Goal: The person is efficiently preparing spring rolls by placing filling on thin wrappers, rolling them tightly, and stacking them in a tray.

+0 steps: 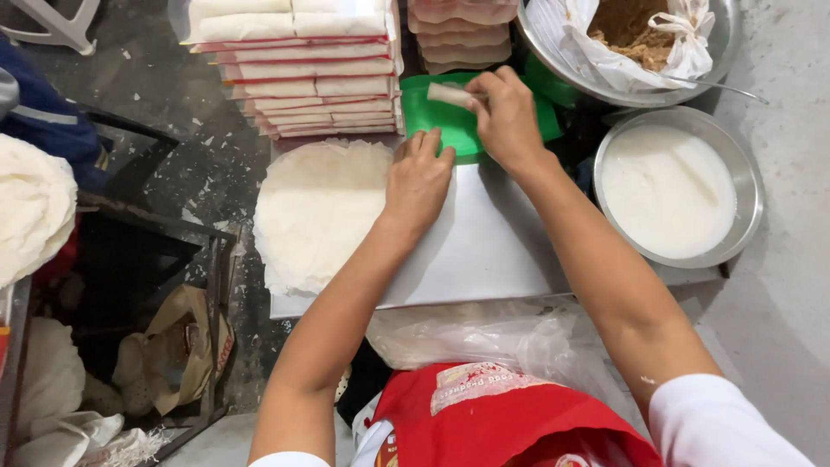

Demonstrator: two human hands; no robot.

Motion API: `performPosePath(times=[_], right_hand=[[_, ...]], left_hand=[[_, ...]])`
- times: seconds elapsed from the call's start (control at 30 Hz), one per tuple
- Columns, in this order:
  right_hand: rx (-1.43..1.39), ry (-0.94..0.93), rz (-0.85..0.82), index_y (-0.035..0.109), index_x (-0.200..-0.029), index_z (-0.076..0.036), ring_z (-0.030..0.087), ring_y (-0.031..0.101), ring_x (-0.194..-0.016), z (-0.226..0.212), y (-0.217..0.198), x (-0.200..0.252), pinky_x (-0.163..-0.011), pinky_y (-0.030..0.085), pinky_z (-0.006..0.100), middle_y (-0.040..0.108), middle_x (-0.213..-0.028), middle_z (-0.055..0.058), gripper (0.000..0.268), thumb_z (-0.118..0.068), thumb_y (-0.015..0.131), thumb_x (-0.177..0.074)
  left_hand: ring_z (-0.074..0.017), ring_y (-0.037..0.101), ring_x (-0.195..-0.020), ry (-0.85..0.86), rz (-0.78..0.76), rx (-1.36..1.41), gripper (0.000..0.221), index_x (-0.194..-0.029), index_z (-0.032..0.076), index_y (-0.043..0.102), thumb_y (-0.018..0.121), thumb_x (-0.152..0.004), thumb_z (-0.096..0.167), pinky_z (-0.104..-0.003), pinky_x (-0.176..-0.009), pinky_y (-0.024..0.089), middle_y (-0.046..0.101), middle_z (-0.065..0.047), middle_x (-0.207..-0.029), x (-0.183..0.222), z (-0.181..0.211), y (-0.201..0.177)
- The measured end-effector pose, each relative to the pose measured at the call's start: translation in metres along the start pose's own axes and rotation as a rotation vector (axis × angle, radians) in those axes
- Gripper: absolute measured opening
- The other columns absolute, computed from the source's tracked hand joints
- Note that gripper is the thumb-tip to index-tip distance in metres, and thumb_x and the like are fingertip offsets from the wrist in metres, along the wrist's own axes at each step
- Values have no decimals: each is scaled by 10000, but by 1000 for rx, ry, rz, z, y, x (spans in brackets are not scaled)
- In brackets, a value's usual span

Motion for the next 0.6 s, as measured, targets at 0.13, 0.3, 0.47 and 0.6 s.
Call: performPosePath(times=[0.13,0.3,0.47,0.6], right_hand=[[151,-53,5,684,-1136,-108,454,639,-829,28,32,-14,-647,502,551,603,-1061,193,256,-36,712,-891],[370,-52,-89,722,-1126,-182,506,639,-696,11,31,-15,-502,482,636,569,-1026,158,214,-153,701,-915],[616,-193,-40,712,-1268,-325,369,665,-656,19,42,-16,-368,480,503,554,-984,91,417,-144,620,-903],[711,-247,-60,702,-1294,-355,321,619,-715,22,46,-17,-414,480,441,535,-962,74,405,-218,630,-920]], left_hand=[[-245,618,-809,23,2,-142,23,-794,208,649,664,-783,194,-361,-489,523,563,-34,-804,0,-12,10],[-250,604,-777,40,-28,-106,94,-812,193,608,673,-757,152,-367,-488,514,541,-35,-785,7,-17,1],[-244,611,-790,41,-29,-110,176,-804,182,604,716,-701,94,-363,-472,510,540,-35,-771,7,-20,6],[-335,629,-879,-20,-201,125,227,-952,133,620,630,-754,24,-459,-582,541,587,-105,-926,2,-24,-15]])
Point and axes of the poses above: each hand's wrist, its own x-axis away from the middle knuckle, its own y-axis out of the palm, z = x × y, the point moved 1 cm from there along -x, towards the middle knuckle
